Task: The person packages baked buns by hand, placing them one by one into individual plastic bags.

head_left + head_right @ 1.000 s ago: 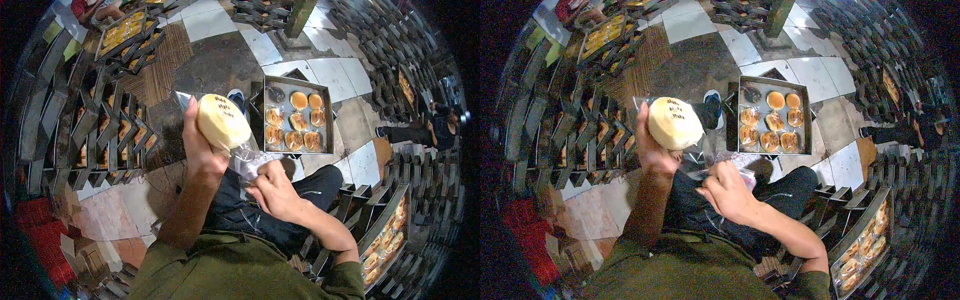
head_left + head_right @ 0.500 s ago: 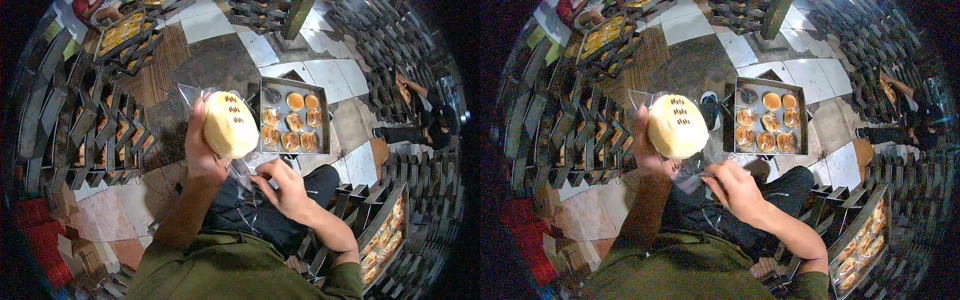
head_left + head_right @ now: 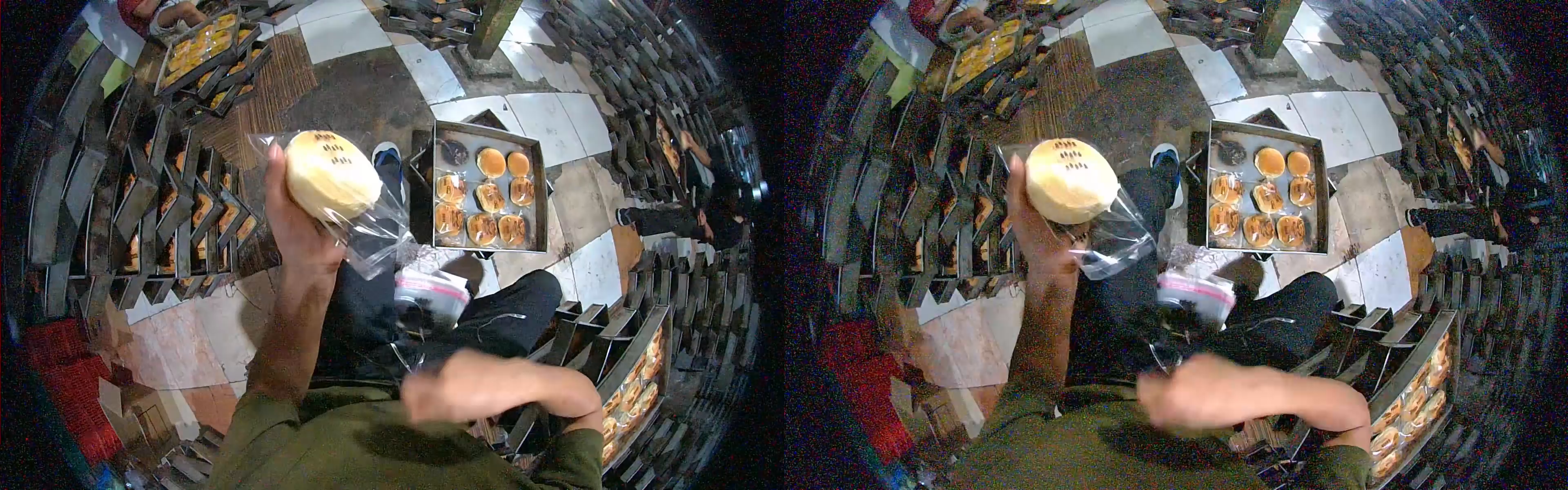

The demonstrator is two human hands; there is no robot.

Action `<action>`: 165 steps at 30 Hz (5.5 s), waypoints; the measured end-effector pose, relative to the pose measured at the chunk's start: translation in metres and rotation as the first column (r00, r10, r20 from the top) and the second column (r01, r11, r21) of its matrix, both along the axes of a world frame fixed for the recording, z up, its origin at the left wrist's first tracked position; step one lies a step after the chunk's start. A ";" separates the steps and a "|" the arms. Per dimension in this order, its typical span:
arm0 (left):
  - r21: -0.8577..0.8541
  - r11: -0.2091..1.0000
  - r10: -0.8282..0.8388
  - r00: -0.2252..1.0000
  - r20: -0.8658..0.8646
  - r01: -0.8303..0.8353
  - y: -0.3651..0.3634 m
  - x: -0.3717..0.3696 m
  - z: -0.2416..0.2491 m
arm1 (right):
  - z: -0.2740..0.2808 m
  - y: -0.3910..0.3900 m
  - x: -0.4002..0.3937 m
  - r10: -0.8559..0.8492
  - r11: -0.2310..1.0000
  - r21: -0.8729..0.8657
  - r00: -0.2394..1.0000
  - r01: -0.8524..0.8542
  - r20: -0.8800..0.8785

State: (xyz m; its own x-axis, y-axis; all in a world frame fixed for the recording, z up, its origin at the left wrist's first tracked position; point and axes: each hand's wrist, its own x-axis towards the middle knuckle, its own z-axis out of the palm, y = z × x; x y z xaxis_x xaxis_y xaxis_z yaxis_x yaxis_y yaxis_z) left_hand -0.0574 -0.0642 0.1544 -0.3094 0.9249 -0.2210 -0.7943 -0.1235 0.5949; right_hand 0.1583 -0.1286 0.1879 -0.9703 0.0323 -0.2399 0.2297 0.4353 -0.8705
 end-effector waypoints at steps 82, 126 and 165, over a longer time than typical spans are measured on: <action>-0.042 0.477 -0.602 0.362 0.712 0.878 -0.097 0.050 0.004 | -0.062 0.059 -0.016 -0.946 0.311 -0.685 0.283 0.659 -0.157; -0.630 0.748 -0.068 0.921 -0.383 -0.207 -0.133 0.014 -0.049 | -0.083 -0.021 -0.062 -0.603 0.355 0.528 0.621 0.771 -0.501; -0.367 0.869 -0.494 0.597 -0.632 0.332 -0.046 0.054 -0.156 | -0.197 0.026 0.020 -0.768 0.620 0.425 0.622 0.660 0.152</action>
State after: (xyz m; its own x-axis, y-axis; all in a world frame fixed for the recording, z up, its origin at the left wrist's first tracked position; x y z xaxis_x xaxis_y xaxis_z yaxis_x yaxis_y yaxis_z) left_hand -0.0038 -0.1102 -0.0019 -0.0395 0.9548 -0.2946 -0.0802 0.2908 0.9534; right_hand 0.1788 -0.1023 -0.0093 -0.4818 0.8041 -0.3481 0.7962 0.2358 -0.5572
